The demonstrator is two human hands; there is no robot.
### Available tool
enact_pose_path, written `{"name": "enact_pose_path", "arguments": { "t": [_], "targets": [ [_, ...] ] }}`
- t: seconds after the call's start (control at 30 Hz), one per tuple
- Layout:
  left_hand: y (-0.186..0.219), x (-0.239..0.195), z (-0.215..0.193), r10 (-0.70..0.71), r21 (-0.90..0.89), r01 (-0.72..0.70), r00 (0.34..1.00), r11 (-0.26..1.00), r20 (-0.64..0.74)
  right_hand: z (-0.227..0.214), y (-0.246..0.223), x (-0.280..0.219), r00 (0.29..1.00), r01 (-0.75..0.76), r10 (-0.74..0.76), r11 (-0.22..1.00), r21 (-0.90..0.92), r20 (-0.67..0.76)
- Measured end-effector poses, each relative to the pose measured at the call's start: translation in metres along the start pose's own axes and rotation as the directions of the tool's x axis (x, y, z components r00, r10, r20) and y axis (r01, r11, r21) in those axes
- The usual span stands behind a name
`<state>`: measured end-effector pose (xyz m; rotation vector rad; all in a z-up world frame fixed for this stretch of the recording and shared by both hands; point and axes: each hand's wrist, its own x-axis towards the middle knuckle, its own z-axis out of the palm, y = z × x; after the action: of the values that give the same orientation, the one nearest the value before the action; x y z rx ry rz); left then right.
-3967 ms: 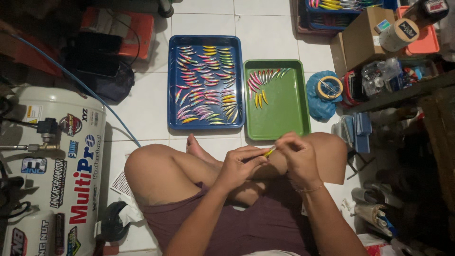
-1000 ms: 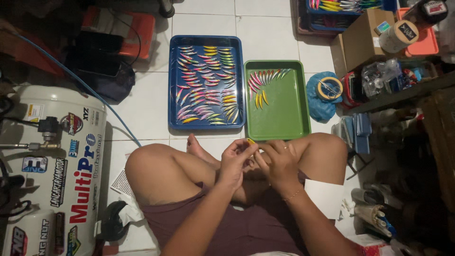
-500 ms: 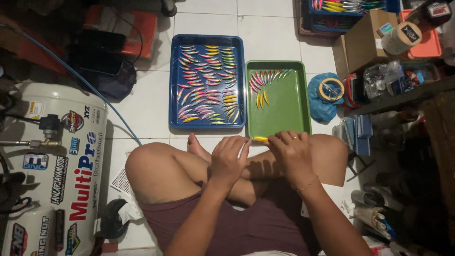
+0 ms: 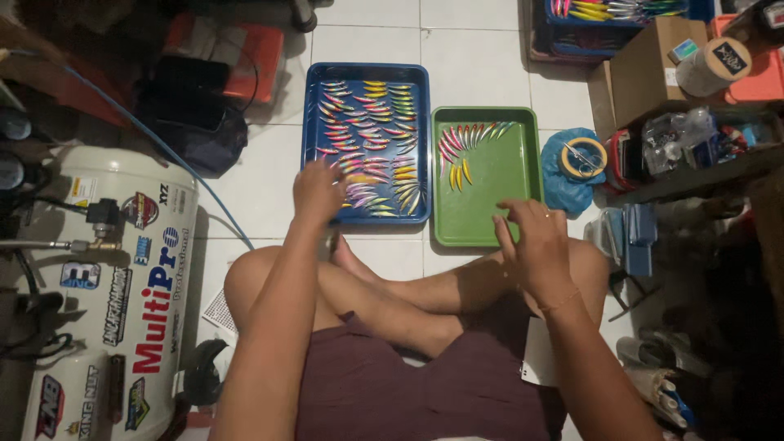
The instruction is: The person sits on the floor and assembles small, colorful fishing lures by hand. They pick up lures from a blue tray, attach small hooks or components, and place the finished items into a green tray. The person also handles a sheet of small stickers or labels during the process.
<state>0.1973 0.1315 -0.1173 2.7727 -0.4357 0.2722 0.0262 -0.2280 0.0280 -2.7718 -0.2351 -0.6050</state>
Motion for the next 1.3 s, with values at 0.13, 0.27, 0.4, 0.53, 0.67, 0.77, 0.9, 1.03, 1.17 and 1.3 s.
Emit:
{"name": "enact_pose_path", "arguments": {
  "t": [0.13, 0.27, 0.4, 0.53, 0.67, 0.77, 0.9, 1.03, 1.17, 1.3],
  "targets": [
    [-0.048, -0.012, 0.067, -0.325, 0.086, 0.316, 0.872, 0.945, 0.366, 0.010, 0.020, 0.012, 0.996, 0.000, 0.004, 0.999, -0.047, 0.094],
    [-0.066, -0.018, 0.090, -0.419, 0.213, 0.363, 0.822, 0.907, 0.385, 0.035, 0.047, 0.021, 0.988, 0.013, 0.002, 0.996, -0.092, 0.155],
    [-0.075, -0.021, 0.095, -0.501, 0.220, 0.450, 0.776, 0.865, 0.383, 0.052, 0.068, 0.034, 0.984, 0.057, -0.034, 0.990, -0.127, 0.176],
    [-0.037, -0.016, 0.048, -0.567, 0.249, 0.512, 0.699, 0.823, 0.436, 0.063, 0.076, 0.048, 0.962, 0.052, -0.014, 0.990, -0.133, 0.273],
    [-0.026, -0.011, 0.043, -0.580, 0.334, 0.475, 0.667, 0.815, 0.468, 0.089, 0.090, 0.060, 0.907, 0.020, 0.050, 0.987, -0.161, 0.419],
    [-0.015, -0.007, 0.036, -0.592, 0.362, 0.468, 0.636, 0.806, 0.496, 0.117, 0.105, 0.063, 0.898, 0.055, 0.023, 0.985, -0.164, 0.439],
    [-0.012, -0.002, 0.042, -0.612, 0.389, 0.472, 0.605, 0.791, 0.510, 0.147, 0.116, 0.085, 0.792, 0.034, 0.112, 0.974, -0.226, 0.601],
    [-0.005, 0.003, 0.034, -0.635, 0.408, 0.487, 0.575, 0.772, 0.515, 0.215, 0.163, 0.082, 0.721, 0.002, 0.187, 0.962, -0.272, 0.667],
    [-0.003, 0.005, 0.035, -0.665, 0.413, 0.524, 0.535, 0.745, 0.521, 0.238, 0.165, 0.078, 0.639, -0.386, 0.404, 0.904, -0.182, 0.655],
    [-0.013, 0.003, 0.049, -0.657, 0.364, 0.551, 0.562, 0.751, 0.503, 0.241, 0.148, 0.073, 0.604, -0.640, 0.555, 0.766, -0.068, 0.572]
  ]
}}
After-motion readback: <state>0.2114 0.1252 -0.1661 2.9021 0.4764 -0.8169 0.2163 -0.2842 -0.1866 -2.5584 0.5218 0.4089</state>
